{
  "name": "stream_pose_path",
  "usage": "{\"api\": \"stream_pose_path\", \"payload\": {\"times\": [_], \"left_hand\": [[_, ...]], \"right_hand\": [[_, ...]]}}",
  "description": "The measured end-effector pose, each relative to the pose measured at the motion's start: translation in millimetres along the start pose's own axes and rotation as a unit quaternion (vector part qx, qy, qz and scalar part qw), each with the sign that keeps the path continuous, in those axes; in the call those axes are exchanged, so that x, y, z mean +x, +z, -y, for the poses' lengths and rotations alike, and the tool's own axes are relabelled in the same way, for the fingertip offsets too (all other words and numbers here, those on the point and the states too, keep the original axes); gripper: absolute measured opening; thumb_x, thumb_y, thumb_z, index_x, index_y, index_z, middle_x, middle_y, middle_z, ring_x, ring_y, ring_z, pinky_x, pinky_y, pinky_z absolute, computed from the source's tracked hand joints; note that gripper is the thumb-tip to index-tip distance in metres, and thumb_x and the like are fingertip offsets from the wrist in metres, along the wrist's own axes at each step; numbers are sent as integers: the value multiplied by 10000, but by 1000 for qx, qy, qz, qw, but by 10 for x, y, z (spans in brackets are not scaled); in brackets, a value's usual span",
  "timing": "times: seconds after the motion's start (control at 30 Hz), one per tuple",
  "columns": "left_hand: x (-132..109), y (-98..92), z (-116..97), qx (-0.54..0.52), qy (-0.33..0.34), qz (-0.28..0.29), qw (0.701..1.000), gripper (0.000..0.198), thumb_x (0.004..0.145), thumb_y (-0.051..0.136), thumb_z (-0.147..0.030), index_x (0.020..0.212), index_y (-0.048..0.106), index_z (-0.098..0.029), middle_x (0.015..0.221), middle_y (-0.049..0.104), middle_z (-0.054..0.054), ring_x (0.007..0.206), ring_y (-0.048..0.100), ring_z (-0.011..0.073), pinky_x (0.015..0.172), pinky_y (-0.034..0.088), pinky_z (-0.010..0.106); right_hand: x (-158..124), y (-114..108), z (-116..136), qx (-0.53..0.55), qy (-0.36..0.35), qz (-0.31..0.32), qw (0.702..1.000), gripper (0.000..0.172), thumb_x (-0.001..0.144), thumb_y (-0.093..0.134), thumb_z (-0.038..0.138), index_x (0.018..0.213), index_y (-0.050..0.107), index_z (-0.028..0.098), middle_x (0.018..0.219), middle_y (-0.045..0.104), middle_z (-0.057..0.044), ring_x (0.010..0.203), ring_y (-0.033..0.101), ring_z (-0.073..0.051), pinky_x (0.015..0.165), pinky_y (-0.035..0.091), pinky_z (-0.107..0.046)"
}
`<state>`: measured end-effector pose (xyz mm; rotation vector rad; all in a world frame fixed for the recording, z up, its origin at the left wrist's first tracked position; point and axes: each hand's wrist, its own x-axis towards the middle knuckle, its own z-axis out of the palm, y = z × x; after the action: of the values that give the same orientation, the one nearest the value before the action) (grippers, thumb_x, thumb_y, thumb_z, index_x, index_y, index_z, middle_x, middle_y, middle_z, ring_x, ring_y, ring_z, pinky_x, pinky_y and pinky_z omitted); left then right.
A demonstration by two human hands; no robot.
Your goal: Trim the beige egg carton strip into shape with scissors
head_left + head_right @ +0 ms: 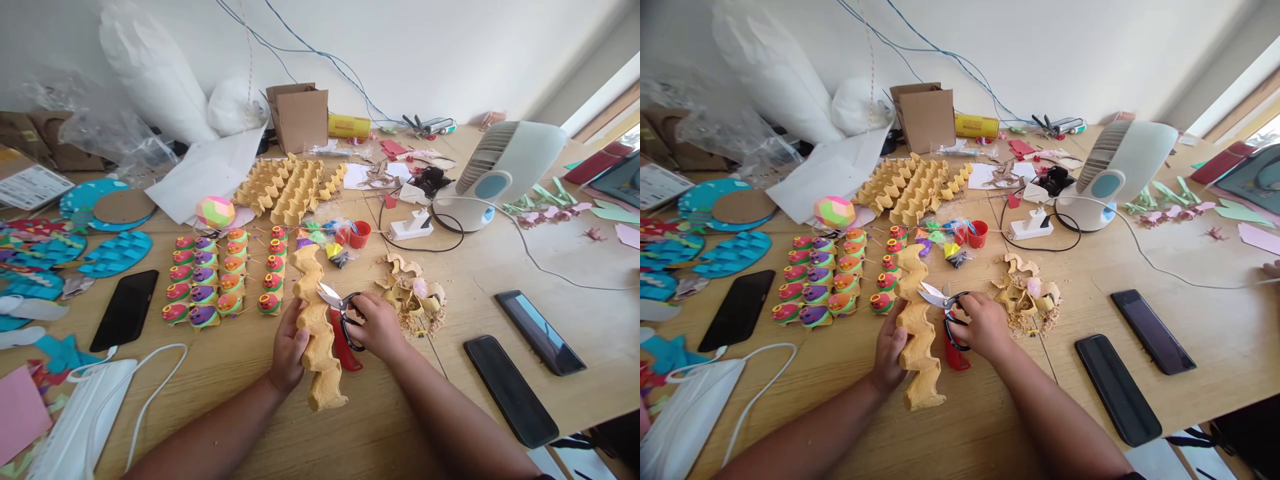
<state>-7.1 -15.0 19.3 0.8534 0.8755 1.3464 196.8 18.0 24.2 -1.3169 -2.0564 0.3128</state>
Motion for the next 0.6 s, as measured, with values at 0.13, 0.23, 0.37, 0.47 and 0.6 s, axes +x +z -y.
{"api": "stream_pose_path", "payload": {"times": [0.13,0.23,0.37,0.47,0.6], "left_hand": [[-1,16,-27,6,5,3,1000,614,846,775,-620,1416,657,-427,1377,727,25,1235,685,308,1026,550,458],[-9,35,-55,9,3,5,1000,543,852,758,-637,1354,700,-437,1375,731,25,1242,683,330,1027,551,482],[-14,44,-63,18,-6,0,1000,585,830,764,-656,1367,687,-438,1363,738,35,1234,690,366,1012,552,514],[-11,34,-50,20,-5,6,1000,602,823,767,-657,1371,679,-426,1360,742,33,1221,699,361,1005,556,507],[-8,16,-34,38,-2,7,999,621,835,759,-644,1398,660,-399,1341,753,41,1204,706,343,999,557,488]], "right_hand": [[3,-7,-15,-31,-23,-16,999,152,895,704,329,828,622,220,759,659,-32,690,581,-177,623,385,-283],[3,-22,-19,-47,-41,-26,998,146,911,702,328,849,637,213,763,663,-38,697,588,-181,620,386,-284],[5,-40,-13,-51,-51,-38,997,138,920,692,314,852,640,206,755,656,-40,683,575,-181,603,378,-286],[7,-43,-14,-55,-54,-41,996,149,933,679,319,843,634,210,749,650,-40,673,560,-181,599,376,-288],[10,-45,-36,-73,-58,-40,995,185,958,661,363,848,636,217,752,653,-40,683,556,-182,616,385,-288]]}}
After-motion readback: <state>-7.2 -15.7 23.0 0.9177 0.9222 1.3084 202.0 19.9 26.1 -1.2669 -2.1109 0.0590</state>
